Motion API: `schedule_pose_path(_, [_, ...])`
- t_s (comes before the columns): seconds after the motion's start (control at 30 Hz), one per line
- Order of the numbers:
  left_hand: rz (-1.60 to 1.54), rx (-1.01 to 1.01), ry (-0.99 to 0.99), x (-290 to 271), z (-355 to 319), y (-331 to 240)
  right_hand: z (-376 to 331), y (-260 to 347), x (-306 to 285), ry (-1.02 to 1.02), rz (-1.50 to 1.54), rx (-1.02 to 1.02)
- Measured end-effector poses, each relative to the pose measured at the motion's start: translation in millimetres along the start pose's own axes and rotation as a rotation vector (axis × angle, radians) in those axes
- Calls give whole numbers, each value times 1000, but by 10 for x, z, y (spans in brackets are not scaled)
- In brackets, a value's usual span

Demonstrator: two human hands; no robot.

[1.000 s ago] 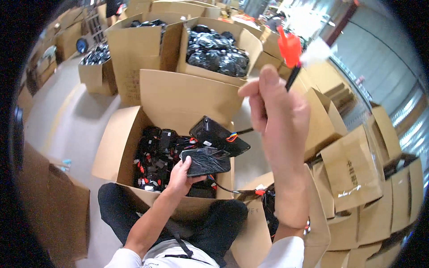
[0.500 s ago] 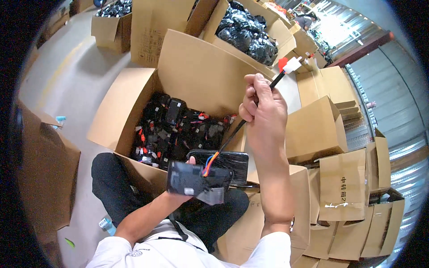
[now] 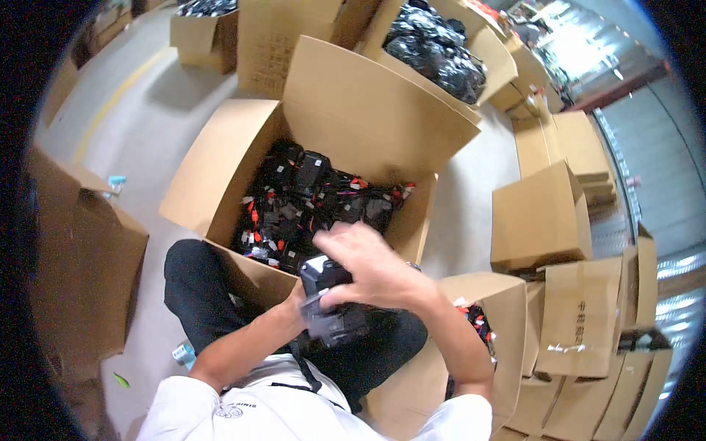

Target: The person sorts and inspects electronic modules with wiring by hand, taking them from cardboard boxes.

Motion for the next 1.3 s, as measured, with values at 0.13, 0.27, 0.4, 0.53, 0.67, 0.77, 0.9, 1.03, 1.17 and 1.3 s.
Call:
schedule_pose_path(0.13, [-23,-22,-213,78,-111,-90,-18,-16,37,10,218,-26])
schedule_pose_path(0.27, [438,385,-314,344,-47,-623,-575,-217,-375,-491,510,271])
schedule_pose_path(0.4, [709,703,-362,546,-136,-957,-844,-451,-242,-1148,1079,269])
schedule_pose_path(0.53, [409,793,-453,452,-355,-1379,-1644,-367,-43,-1518,952,398])
schedule_pose_path(0.67, [711,929,-831,284,-665,-1704,-2064,-112,-334,-1724,686,400])
schedule_pose_path(0.77, [879,914,-856,498,-654,-1529,-1784,-106,-195,-1563,756,346])
schedule_pose_path(0.9, [994,794,-532,935,-624,-1069,-827,-160,5,-1437,910,177])
schedule_pose_path(1.03, [943,738,-333,1133,-592,-868,-617,-335,358,-1478,1065,138])
schedule_pose_path(1.17, [1031,509,-368,927,-619,-1049,-659,-205,417,-1460,771,231])
schedule_pose_path(1.3, [946,446,-240,789,-548,-866,-795,-146,268,-1282,552,317])
Point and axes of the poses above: each hand's wrist, its own z-axis towards the middle knuckle, its own x-axis out of the palm, y = z × x, the point moved 7 cm from there along z, towards the middle knuckle, and after that the axes turned 9 degrees about -x, right-handed, at the moved point
